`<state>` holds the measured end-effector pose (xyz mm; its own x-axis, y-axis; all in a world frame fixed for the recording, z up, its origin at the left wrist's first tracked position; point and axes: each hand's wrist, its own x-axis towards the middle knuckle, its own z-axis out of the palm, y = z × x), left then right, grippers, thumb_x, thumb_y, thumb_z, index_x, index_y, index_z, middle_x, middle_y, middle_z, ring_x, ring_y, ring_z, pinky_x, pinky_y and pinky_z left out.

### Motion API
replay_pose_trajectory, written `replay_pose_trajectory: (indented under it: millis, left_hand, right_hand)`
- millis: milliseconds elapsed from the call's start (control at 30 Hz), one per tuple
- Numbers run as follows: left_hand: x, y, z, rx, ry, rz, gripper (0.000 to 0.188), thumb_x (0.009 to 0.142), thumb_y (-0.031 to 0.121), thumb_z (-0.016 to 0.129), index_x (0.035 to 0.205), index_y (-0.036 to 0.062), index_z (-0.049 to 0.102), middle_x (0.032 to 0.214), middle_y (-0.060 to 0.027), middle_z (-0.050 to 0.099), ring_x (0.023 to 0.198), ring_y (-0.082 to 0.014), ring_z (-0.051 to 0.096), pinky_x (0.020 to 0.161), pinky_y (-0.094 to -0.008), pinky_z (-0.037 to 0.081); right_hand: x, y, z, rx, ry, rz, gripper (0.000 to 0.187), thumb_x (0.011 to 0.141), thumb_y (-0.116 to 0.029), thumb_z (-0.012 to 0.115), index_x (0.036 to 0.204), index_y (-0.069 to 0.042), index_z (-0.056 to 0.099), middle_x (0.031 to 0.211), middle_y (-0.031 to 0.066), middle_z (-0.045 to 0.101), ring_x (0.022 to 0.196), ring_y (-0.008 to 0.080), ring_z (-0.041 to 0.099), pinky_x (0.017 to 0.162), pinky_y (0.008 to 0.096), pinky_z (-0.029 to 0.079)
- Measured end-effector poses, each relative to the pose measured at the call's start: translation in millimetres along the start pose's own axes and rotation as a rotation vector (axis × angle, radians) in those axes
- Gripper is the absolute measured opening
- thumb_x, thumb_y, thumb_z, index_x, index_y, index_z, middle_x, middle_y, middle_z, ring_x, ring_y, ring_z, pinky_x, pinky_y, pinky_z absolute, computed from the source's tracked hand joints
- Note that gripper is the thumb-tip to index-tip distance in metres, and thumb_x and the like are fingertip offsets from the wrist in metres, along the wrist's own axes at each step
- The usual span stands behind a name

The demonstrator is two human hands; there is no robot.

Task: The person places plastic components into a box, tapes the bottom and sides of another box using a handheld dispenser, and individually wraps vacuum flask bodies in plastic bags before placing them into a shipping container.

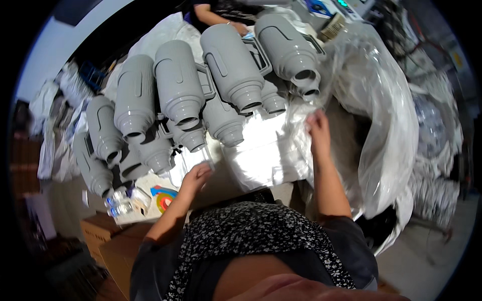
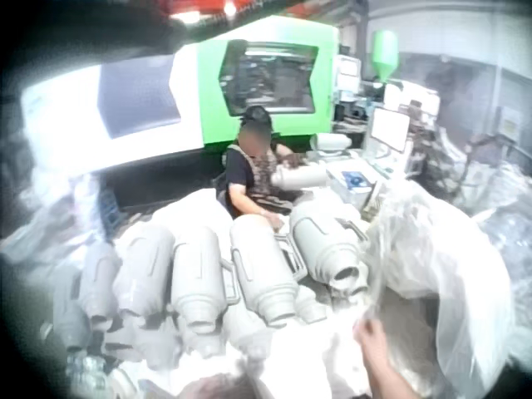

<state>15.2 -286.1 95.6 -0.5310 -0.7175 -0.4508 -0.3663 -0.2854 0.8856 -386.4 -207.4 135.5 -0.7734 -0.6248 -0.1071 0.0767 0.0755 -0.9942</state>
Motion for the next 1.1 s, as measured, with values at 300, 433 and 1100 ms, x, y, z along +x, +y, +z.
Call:
replay_pose_trajectory:
  millis: [300, 433, 1100]
  left_hand:
    - [32, 85, 122, -0.069, -0.014, 0.089, 0.034, 0.083, 0.000, 0.056, 0.116, 0.0002, 0.047, 0.103, -0.0040, 0.056, 0.097, -0.0109, 0.052, 0.086, -0.0236, 0.042]
    - [3, 84, 123, -0.083, 0.100, 0.052, 0.032, 0.083, 0.001, 0.057, 0.114, -0.0022, 0.048, 0.094, -0.0010, 0.056, 0.089, -0.0073, 0.050, 0.084, -0.0221, 0.041]
    - [-29, 112, -10, -0.129, 0.436, 0.395, 0.034, 0.086, 0.000, 0.052, 0.118, -0.0029, 0.046, 0.107, -0.0113, 0.056, 0.099, -0.0169, 0.054, 0.088, -0.0274, 0.042]
  right_hand:
    - [168, -29, 37, 0.424, -0.376, 0.509, 0.061, 0.079, -0.044, 0.061, 0.125, -0.015, 0.033, 0.126, 0.0117, 0.041, 0.106, 0.0328, 0.049, 0.056, 0.0425, 0.052]
    - [135, -49, 25, 0.443, -0.265, 0.454, 0.065, 0.078, -0.039, 0.064, 0.130, -0.015, 0.035, 0.129, 0.0126, 0.041, 0.112, 0.0307, 0.046, 0.075, 0.0493, 0.048]
    - [-34, -61, 195, 0.475, -0.558, 0.363, 0.078, 0.087, -0.027, 0.057, 0.142, -0.013, 0.004, 0.143, 0.0164, 0.019, 0.125, 0.0284, 0.032, 0.090, 0.0421, 0.038]
